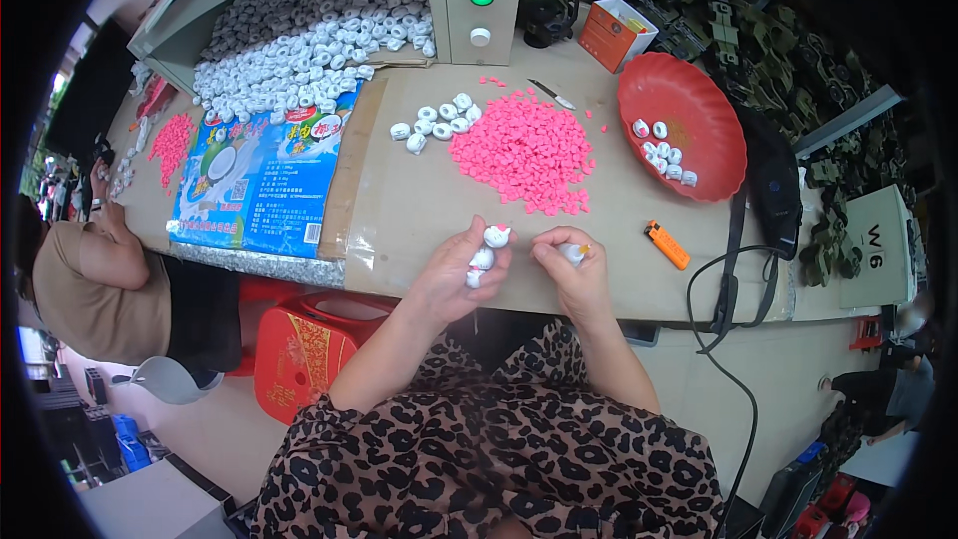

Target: The person applies glue from a glue bottle to small white plastic components and assembles them by hand.

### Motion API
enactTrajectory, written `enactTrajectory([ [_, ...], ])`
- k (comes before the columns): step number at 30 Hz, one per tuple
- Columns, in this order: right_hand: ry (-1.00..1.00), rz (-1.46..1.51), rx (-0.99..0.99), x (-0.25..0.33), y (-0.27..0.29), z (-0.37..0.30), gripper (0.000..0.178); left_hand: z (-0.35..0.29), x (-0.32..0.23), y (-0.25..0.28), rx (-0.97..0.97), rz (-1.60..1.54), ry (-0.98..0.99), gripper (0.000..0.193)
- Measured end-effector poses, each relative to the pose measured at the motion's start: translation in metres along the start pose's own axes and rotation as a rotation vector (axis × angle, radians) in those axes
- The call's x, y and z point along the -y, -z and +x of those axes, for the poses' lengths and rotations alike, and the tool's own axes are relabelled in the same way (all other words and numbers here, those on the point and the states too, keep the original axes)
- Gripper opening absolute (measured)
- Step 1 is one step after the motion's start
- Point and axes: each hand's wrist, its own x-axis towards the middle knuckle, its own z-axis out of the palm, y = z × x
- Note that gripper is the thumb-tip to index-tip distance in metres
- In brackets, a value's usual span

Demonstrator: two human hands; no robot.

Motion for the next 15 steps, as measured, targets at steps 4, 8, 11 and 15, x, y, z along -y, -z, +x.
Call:
enactTrajectory([
  [4, 0.017, 0.005, -0.002, -0.0011, -0.0012, 0.0003, 0.007, -0.0020, -0.0001, 0.0008, 0.059, -0.022, -0.016, 0.034],
  [8, -0.002, -0.011, 0.001, -0.0004, -0.0012, -0.0002, 0.007, -0.0023, 0.0008, -0.0011, 0.042, -0.074, 0.008, 0.030],
  [11, -0.001, -0.018, -0.005, -0.0010, -0.0013, -0.0001, 0.007, -0.0026, 0.0002, -0.0070, -0.049, -0.015, -0.071, 0.027],
  [15, 0.007, 0.009, -0.002, -0.0025, -0.0005, -0.0002, 0.006, -0.0030, -0.0024, -0.0072, -0.060, 0.045, -0.171, 0.028],
])
